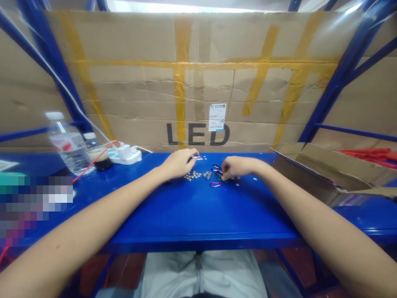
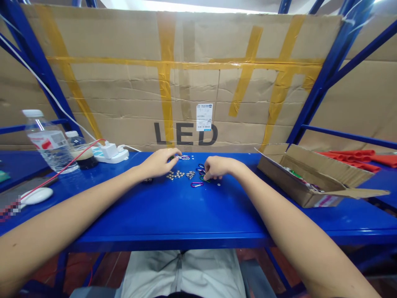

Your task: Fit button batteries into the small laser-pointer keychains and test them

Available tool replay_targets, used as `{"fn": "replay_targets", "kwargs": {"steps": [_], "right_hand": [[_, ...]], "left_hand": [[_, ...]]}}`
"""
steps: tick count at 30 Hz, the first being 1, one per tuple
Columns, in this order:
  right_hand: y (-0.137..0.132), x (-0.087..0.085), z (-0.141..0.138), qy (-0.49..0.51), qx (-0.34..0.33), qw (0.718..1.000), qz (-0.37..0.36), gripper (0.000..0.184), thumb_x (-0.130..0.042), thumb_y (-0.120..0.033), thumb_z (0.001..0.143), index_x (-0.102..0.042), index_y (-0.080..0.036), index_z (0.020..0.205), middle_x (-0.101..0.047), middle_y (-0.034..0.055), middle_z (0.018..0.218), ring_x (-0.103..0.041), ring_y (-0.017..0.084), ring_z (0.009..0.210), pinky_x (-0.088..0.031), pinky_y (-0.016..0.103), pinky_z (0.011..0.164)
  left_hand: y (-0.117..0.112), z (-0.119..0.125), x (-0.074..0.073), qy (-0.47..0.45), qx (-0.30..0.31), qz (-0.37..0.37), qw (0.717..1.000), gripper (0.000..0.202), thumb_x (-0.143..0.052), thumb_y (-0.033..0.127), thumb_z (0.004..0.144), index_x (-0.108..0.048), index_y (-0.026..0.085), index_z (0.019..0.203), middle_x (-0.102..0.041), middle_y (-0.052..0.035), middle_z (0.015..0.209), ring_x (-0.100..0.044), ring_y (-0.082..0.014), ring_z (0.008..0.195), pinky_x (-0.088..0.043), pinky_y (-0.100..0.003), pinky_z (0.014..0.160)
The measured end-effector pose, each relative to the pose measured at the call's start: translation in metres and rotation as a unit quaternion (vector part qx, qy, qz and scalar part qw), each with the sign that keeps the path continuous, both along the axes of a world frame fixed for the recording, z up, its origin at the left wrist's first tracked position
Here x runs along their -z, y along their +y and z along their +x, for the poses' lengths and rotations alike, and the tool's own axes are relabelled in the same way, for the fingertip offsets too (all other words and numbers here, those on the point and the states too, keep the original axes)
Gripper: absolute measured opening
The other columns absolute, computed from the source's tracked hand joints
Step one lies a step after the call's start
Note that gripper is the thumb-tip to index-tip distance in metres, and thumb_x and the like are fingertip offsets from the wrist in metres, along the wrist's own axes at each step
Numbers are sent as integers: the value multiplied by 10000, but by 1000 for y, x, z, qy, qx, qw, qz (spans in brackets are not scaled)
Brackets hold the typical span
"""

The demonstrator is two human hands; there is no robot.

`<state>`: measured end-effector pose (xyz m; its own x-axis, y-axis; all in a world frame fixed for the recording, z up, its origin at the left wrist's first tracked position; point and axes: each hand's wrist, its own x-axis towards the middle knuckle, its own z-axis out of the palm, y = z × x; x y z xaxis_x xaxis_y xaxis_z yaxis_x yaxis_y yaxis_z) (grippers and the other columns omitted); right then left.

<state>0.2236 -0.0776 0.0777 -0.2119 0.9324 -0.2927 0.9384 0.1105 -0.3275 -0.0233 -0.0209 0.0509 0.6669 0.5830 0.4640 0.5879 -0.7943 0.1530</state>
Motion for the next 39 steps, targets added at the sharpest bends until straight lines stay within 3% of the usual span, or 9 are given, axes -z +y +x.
{"fn": "replay_targets", "kwargs": {"steps": [3, 7, 12, 19, 23, 26, 30, 35, 39], "right_hand": [[-2, 2, -9, -44, 25, 999, 17, 84, -722, -217, 740, -666, -155, 745, -664, 48, 661, -591, 160, 548, -431, 276, 529], [-5, 1, -18, -99, 4, 993, 64, 43, -694, -162, 717, -658, -162, 695, -662, 57, 662, -592, 178, 573, -399, 287, 535], [-7, 2, -22, -122, -16, 989, 77, 18, -662, -161, 717, -650, -173, 724, -676, 62, 744, -589, 178, 622, -364, 284, 526], [-7, 5, -19, -103, -43, 990, 83, 124, -673, -110, 680, -581, -188, 652, -625, 24, 664, -519, 146, 554, -323, 277, 517], [-4, -2, -7, -10, -57, 992, 116, 95, -645, -114, 744, -591, -185, 712, -647, 18, 682, -579, 145, 600, -365, 249, 537], [6, -3, -1, 109, -30, 980, 165, 33, -565, -152, 848, -558, -177, 868, -667, 27, 710, -600, 132, 553, -400, 236, 519], [34, 10, -14, 139, -43, 971, 190, 177, -573, -126, 856, -539, -166, 1025, -668, 17, 704, -585, 121, 520, -418, 234, 530], [67, 25, -45, 92, -100, 952, 275, 158, -539, -39, 829, -624, -134, 923, -673, 44, 768, -590, 128, 626, -416, 245, 613], [80, 35, -56, 96, -133, 943, 291, 215, -542, -5, 805, -694, -131, 891, -703, 50, 820, -599, 136, 706, -434, 250, 692]], "left_hand": [[-1, 0, 3, 50, -6, 35, 998, 285, -415, 291, 962, -604, 209, 1159, -685, -109, 1130, -644, -265, 1035, -485, -407, 890], [1, -3, 3, 80, -19, 67, 994, 294, -398, 282, 963, -606, 213, 1158, -683, -114, 1058, -647, -258, 947, -486, -383, 813], [24, -21, -5, 63, -59, 77, 993, 294, -403, 273, 959, -641, 214, 1122, -694, -110, 1070, -635, -253, 961, -476, -380, 831], [63, -56, -6, -3, -131, 33, 991, 291, -436, 292, 946, -673, 218, 1098, -713, -107, 1135, -640, -261, 1018, -469, -392, 880], [73, -62, 2, -22, -130, 7, 991, 277, -476, 299, 926, -682, 215, 1092, -719, -115, 1118, -644, -260, 1011, -466, -401, 893], [73, -60, 5, -42, -103, -20, 994, 231, -522, 301, 902, -687, 215, 1039, -726, -111, 1072, -647, -253, 984, -470, -396, 881], [68, -49, 8, -45, -67, -48, 996, 164, -568, 291, 861, -669, 201, 955, -726, -99, 1011, -651, -241, 928, -476, -375, 840], [61, -39, 16, -56, -60, -66, 995, 142, -559, 278, 848, -651, 190, 911, -718, -88, 965, -643, -221, 886, -484, -348, 799], [59, -36, 22, -47, -43, -96, 993, 167, -550, 249, 849, -661, 191, 959, -719, -83, 1008, -650, -221, 910, -485, -350, 821]]}}
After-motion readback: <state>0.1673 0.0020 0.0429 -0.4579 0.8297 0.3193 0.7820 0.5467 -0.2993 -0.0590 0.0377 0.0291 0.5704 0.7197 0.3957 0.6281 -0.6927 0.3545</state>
